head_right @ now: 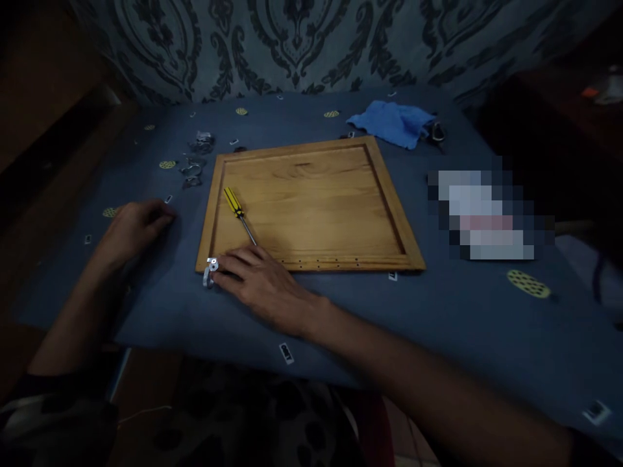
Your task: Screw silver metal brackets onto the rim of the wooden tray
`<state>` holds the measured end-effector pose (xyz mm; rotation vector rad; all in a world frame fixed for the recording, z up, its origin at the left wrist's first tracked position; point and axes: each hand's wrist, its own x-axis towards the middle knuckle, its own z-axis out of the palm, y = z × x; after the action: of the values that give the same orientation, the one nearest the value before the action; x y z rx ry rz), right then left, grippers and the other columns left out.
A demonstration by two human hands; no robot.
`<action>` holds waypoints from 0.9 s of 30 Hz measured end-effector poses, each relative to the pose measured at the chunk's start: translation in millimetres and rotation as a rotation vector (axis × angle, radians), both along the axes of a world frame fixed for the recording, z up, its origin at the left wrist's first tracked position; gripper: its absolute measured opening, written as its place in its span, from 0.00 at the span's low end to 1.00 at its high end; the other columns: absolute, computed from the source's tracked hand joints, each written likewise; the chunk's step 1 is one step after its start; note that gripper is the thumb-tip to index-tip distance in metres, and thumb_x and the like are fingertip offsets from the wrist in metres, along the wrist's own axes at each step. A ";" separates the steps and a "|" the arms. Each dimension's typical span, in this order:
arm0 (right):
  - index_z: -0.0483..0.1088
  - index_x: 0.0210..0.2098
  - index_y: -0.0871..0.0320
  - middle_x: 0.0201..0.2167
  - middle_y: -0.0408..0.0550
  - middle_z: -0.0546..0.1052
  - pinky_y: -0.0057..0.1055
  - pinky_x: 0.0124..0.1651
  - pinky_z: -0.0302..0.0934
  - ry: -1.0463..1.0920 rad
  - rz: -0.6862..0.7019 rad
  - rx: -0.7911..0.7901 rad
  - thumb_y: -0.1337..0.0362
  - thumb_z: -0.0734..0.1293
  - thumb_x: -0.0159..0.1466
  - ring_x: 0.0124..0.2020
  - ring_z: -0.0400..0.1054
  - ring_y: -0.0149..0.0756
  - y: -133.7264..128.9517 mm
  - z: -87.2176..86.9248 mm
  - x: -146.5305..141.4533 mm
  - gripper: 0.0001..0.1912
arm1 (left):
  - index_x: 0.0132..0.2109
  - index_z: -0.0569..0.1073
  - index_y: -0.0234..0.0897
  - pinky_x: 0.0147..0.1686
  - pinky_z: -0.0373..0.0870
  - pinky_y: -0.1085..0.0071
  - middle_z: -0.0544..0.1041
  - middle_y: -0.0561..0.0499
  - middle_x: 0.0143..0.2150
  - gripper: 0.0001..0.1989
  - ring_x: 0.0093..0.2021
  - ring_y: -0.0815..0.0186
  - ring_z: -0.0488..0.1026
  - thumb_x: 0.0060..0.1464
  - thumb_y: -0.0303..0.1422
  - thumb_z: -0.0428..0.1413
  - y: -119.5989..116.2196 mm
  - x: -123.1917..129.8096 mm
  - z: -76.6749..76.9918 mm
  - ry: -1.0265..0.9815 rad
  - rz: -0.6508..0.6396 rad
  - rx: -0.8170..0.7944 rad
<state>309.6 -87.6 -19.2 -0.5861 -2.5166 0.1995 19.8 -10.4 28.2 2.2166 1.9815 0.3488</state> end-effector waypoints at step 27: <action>0.72 0.57 0.63 0.55 0.55 0.78 0.45 0.58 0.67 0.015 -0.003 0.031 0.71 0.60 0.73 0.57 0.68 0.45 0.3 1.0 0.0 0.16 | 0.34 0.82 0.36 0.31 0.70 0.74 0.79 0.50 0.30 0.13 0.31 0.67 0.74 0.49 0.42 0.68 -21.7 24.1 22.1 -0.631 -0.270 -0.350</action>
<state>309.7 -87.3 -18.2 -0.5735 -2.4995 0.1636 43.9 -32.0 50.4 1.8176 1.2870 0.5345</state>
